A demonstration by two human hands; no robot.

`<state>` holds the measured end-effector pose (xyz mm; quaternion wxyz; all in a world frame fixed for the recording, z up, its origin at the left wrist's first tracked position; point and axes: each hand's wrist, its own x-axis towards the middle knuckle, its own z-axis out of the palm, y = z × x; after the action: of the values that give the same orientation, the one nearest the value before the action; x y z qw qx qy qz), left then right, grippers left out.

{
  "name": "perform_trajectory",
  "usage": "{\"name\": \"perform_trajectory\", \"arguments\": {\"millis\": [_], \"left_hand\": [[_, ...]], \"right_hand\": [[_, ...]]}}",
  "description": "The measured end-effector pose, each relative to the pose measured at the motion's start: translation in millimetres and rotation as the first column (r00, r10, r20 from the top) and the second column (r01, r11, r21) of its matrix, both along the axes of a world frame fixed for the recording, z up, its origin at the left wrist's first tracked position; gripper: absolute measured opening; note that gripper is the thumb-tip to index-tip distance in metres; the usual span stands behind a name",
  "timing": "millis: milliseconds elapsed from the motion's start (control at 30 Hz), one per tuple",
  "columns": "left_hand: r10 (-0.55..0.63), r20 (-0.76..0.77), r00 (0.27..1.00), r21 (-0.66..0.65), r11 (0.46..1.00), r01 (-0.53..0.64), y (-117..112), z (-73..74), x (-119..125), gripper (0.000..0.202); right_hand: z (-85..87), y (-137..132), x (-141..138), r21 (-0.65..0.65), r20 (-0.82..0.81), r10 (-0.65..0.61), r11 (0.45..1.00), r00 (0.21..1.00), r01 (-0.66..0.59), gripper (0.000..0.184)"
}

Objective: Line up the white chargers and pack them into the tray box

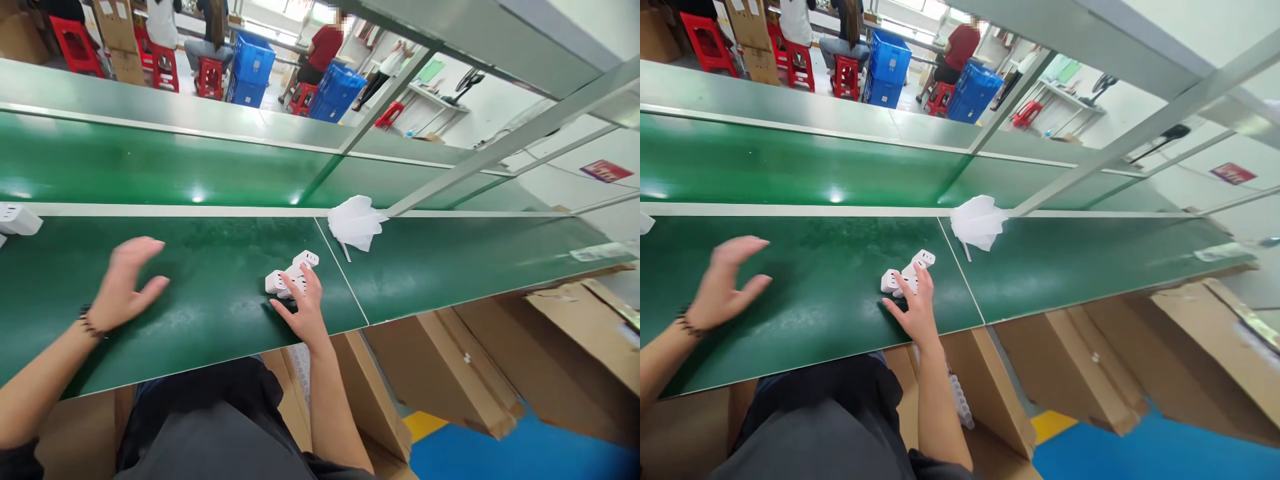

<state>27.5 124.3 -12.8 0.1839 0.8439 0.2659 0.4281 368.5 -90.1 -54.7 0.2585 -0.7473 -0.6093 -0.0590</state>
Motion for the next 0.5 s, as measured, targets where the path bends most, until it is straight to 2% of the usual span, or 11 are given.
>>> {"name": "perform_trajectory", "arguments": {"millis": [67, 133, 200, 267, 367, 433, 500], "left_hand": [[-0.236, -0.210, 0.949, 0.052, 0.966, 0.252, -22.6, -11.6, 38.8, 0.061], [-0.353, -0.327, 0.877, -0.012, 0.929, 0.369, -44.1, -22.6, 73.1, 0.069], [-0.400, -0.367, 0.840, -0.113, 0.915, 0.387, -60.7, -31.4, 98.7, 0.084], [-0.416, -0.360, 0.835, -0.167, 0.909, 0.381, -70.6, -37.3, 115.7, 0.098], [-0.385, -0.342, 0.857, -0.136, 0.923, 0.360, -74.6, -40.6, 128.2, 0.106], [-0.348, -0.367, 0.863, -0.080, 0.936, 0.343, -73.4, -38.9, 130.7, 0.103], [-0.306, -0.414, 0.858, -0.011, 0.944, 0.331, -72.2, -34.6, 131.6, 0.096]], "right_hand": [[-6.0, 3.2, -10.8, 0.022, -0.003, -0.011, 1.000, 1.000, 0.011, 0.045], [-9.3, 5.5, -23.1, 0.061, -0.005, -0.015, 0.998, 1.000, 0.015, 0.048], [-10.0, 7.0, -37.3, 0.080, -0.009, 0.009, 0.997, 1.000, -0.008, 0.053], [-7.6, 8.1, -51.9, 0.068, -0.037, 0.057, 0.996, 0.998, -0.055, 0.056], [2.2, 8.1, -62.1, 0.053, -0.130, 0.174, 0.984, 0.976, -0.168, 0.064], [11.3, 6.5, -51.4, 0.093, -0.211, 0.211, 0.976, 0.954, -0.195, 0.068], [19.2, 5.3, -24.7, 0.157, -0.260, 0.158, 0.980, 0.953, -0.120, 0.067]]}}
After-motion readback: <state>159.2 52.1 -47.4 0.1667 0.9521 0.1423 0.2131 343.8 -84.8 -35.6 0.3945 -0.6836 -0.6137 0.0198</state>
